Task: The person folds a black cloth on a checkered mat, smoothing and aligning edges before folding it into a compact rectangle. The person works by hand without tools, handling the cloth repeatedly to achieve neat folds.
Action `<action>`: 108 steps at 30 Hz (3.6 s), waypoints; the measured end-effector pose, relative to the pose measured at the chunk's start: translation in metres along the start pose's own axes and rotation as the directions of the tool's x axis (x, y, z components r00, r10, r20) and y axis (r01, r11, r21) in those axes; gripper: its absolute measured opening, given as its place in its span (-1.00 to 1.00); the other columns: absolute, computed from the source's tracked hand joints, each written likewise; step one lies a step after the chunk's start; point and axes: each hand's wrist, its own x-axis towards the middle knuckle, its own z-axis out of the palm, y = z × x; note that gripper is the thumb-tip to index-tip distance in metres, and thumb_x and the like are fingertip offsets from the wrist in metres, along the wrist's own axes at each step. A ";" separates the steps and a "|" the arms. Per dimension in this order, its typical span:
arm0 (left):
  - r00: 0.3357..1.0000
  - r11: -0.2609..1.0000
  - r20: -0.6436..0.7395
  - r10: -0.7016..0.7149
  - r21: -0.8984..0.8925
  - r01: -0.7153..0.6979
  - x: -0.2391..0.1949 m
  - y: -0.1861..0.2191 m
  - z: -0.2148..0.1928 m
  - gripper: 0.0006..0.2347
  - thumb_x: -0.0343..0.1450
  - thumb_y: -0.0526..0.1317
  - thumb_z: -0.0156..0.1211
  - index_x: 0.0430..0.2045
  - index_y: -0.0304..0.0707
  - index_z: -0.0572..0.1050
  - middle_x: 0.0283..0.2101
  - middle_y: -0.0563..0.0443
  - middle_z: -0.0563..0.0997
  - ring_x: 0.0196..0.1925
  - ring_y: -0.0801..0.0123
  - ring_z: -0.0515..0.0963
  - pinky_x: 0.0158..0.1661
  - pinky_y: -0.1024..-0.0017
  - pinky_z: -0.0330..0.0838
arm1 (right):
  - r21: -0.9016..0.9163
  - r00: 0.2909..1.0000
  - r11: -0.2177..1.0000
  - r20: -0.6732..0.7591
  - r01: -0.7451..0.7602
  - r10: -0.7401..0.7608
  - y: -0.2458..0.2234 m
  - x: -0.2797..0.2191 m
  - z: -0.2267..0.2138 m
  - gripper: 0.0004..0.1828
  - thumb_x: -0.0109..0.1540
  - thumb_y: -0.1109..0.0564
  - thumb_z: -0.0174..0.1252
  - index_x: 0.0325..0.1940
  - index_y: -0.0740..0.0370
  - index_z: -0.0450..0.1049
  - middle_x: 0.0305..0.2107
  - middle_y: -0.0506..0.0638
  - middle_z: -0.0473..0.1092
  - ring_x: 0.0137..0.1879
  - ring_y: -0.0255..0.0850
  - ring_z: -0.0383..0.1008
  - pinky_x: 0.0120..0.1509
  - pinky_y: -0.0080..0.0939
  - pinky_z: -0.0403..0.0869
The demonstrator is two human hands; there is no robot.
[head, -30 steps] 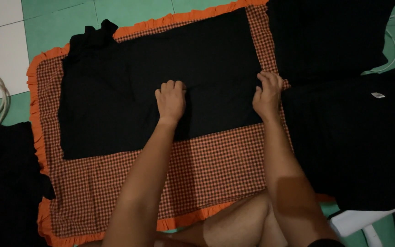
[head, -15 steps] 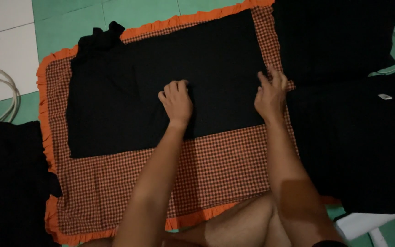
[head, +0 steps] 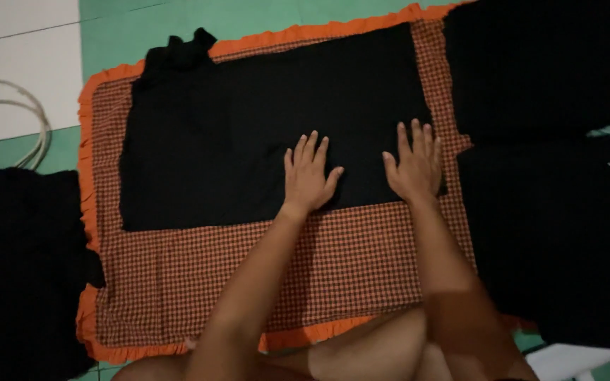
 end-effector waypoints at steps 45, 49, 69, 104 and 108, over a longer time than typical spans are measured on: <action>0.996 0.964 -0.083 -0.036 0.259 0.057 -0.031 -0.134 -0.044 -0.45 0.55 0.19 -0.18 0.48 0.14 0.16 0.46 -0.22 0.17 0.49 -0.10 0.14 0.32 -0.27 0.00 | 0.026 1.000 1.000 0.028 -0.011 0.010 0.019 0.010 0.009 -0.19 0.38 -0.29 0.00 0.61 0.16 0.17 0.54 0.28 -0.04 0.64 0.27 -0.16 0.61 0.43 -0.30; 0.993 0.984 -0.120 -0.010 0.175 0.031 -0.027 -0.146 -0.076 -0.46 0.54 0.11 -0.05 0.46 0.07 0.20 0.46 -0.19 0.17 0.48 -0.09 0.15 0.34 -0.27 -0.02 | 0.054 0.999 0.998 -0.031 0.020 -0.018 -0.008 0.008 -0.007 -0.18 0.39 -0.22 0.07 0.59 0.31 0.16 0.51 0.35 -0.02 0.61 0.32 -0.14 0.60 0.42 -0.22; 0.792 0.724 -0.496 -0.355 0.389 0.569 -0.094 -0.318 -0.101 -0.79 0.49 -0.03 0.24 -0.39 -0.10 0.42 -0.38 -0.01 0.52 -0.32 0.09 0.52 -0.33 0.11 0.33 | -0.163 0.993 0.987 0.115 -0.007 0.026 -0.036 -0.001 -0.001 -0.14 0.36 -0.28 -0.18 0.63 0.26 0.02 0.55 0.35 -0.13 0.64 0.23 -0.26 0.64 0.19 -0.31; 0.808 0.947 -0.528 -0.261 0.023 0.320 -0.116 -0.342 -0.144 -0.70 0.39 0.00 0.26 -0.11 -0.12 0.64 -0.22 -0.10 0.46 -0.16 0.00 0.52 -0.22 0.07 0.41 | -0.228 0.619 0.578 0.204 0.784 -0.759 -0.371 0.180 0.073 -0.39 0.18 0.07 0.30 0.33 0.14 0.44 0.27 0.18 0.37 0.27 0.13 0.44 0.24 0.09 0.47; 0.820 0.917 -0.445 -0.361 -0.007 0.400 -0.113 -0.335 -0.152 -0.78 0.37 -0.06 0.29 -0.26 -0.16 0.59 -0.20 -0.10 0.52 -0.11 -0.01 0.50 -0.21 0.01 0.39 | -0.152 0.613 0.597 0.284 0.788 -0.737 -0.438 0.217 0.111 -0.45 0.31 0.18 0.17 0.42 0.17 0.36 0.30 0.18 0.31 0.30 0.16 0.35 0.20 0.17 0.44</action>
